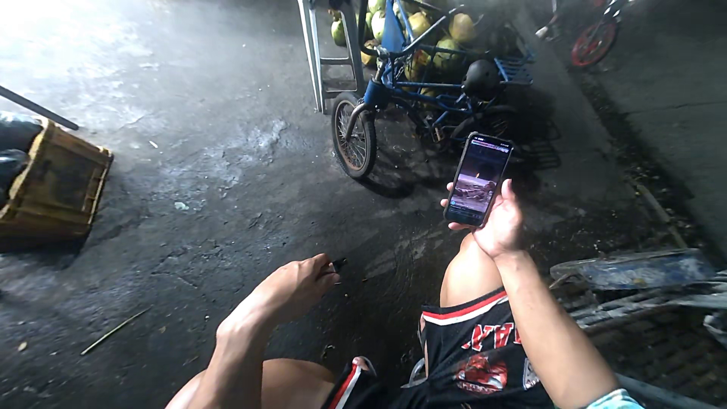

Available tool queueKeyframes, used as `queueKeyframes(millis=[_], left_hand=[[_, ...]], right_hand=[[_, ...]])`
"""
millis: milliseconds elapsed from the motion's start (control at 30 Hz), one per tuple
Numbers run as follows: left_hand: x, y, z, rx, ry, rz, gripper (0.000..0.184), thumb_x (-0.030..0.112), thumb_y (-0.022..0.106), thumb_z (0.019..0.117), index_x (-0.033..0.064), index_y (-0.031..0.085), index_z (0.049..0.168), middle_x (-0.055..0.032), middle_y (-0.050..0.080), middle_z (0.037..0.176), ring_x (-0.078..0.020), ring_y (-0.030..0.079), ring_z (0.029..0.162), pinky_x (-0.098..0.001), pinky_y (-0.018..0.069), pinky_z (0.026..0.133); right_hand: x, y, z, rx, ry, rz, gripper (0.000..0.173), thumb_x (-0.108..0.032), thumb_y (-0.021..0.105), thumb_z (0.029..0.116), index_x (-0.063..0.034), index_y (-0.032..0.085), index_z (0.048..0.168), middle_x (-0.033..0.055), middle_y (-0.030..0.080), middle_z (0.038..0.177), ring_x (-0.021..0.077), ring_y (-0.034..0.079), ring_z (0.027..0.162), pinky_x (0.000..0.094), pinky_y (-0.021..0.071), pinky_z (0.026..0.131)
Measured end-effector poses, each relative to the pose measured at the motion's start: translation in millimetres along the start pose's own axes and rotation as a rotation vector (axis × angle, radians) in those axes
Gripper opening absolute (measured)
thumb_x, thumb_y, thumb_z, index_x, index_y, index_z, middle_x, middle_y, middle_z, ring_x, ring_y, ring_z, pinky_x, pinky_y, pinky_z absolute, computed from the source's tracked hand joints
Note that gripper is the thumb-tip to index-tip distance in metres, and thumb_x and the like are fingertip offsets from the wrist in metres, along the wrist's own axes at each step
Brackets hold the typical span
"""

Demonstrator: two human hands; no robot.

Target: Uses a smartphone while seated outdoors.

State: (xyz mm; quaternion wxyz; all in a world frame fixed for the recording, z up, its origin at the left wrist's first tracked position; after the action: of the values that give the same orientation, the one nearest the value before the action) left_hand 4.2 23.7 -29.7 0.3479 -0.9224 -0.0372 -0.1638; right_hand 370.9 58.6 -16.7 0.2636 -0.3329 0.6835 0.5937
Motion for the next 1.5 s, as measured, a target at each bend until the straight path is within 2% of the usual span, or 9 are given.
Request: queueKeyframes(millis=[300,500,733,967,1167,1500], left_hand=[[2.9,-1.2,-1.3,-0.016,0.002,-0.004,0.039,0.047,0.051,0.1066,0.0102,0.061,0.117,-0.0141,0.066,0.091,-0.0331,0.067,0.086,-0.0581,0.0527,0.078],[3.0,-1.0,-2.1,-0.012,0.008,-0.008,0.037,0.045,0.051,0.1068,0.0105,0.061,0.115,-0.0132,0.066,0.089,-0.0327,0.066,0.084,-0.0577,0.0525,0.076],[1.8,0.4,-1.3,-0.001,0.015,-0.012,0.036,0.046,0.052,0.1063,0.0123,0.062,0.114,-0.0114,0.066,0.088,-0.0314,0.067,0.083,-0.0569,0.0532,0.075],[6.7,-0.8,-5.0,-0.007,0.017,-0.011,0.036,0.045,0.052,0.1065,0.0111,0.062,0.114,-0.0124,0.065,0.088,-0.0323,0.066,0.084,-0.0566,0.0528,0.075],[8.8,-1.5,-6.4,-0.007,0.022,0.003,0.036,0.044,0.052,0.1069,0.0106,0.062,0.117,-0.0133,0.066,0.091,-0.033,0.067,0.086,-0.0573,0.0531,0.077],[6.2,0.4,-8.6,-0.003,0.006,0.001,0.036,0.045,0.052,0.1066,0.0112,0.061,0.114,-0.0117,0.065,0.089,-0.0316,0.067,0.084,-0.0565,0.0529,0.075]], right_hand=[[0.1,-0.4,0.6,-0.007,-0.013,0.012,0.074,-0.07,0.02,0.1016,-0.0133,0.044,0.143,0.0288,0.062,0.129,0.0483,0.069,0.105,0.0551,0.0619,0.061],[-0.8,1.7,0.1,0.007,-0.01,0.002,0.075,-0.07,0.016,0.1018,-0.0138,0.044,0.143,0.028,0.063,0.129,0.0477,0.069,0.104,0.0547,0.062,0.06],[-1.0,0.5,1.1,-0.022,-0.012,-0.015,0.075,-0.072,0.015,0.1005,-0.0206,0.041,0.149,0.0258,0.062,0.133,0.0465,0.069,0.106,0.055,0.062,0.061],[-4.9,0.6,-2.3,-0.022,-0.007,-0.016,0.079,-0.073,0.015,0.0996,-0.0176,0.042,0.149,0.0261,0.061,0.134,0.0464,0.068,0.107,0.0545,0.0622,0.062],[-5.1,-0.3,-2.6,-0.052,-0.025,-0.006,0.076,-0.072,0.019,0.1002,-0.019,0.04,0.149,0.026,0.061,0.134,0.0469,0.068,0.108,0.0549,0.0625,0.063],[-6.3,1.7,-4.1,-0.046,-0.018,0.007,0.074,-0.072,0.021,0.1005,-0.0194,0.041,0.148,0.0259,0.061,0.133,0.0468,0.068,0.108,0.055,0.0623,0.062]])
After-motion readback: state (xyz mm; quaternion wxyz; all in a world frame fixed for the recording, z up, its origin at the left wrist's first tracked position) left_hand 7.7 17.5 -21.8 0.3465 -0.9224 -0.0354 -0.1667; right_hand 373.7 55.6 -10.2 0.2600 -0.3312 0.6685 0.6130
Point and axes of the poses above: each hand's wrist, its own z-axis towards the middle knuckle, its own y-axis out of the palm, x = y × z, the point moved 4 cm from there along z, towards the middle knuckle
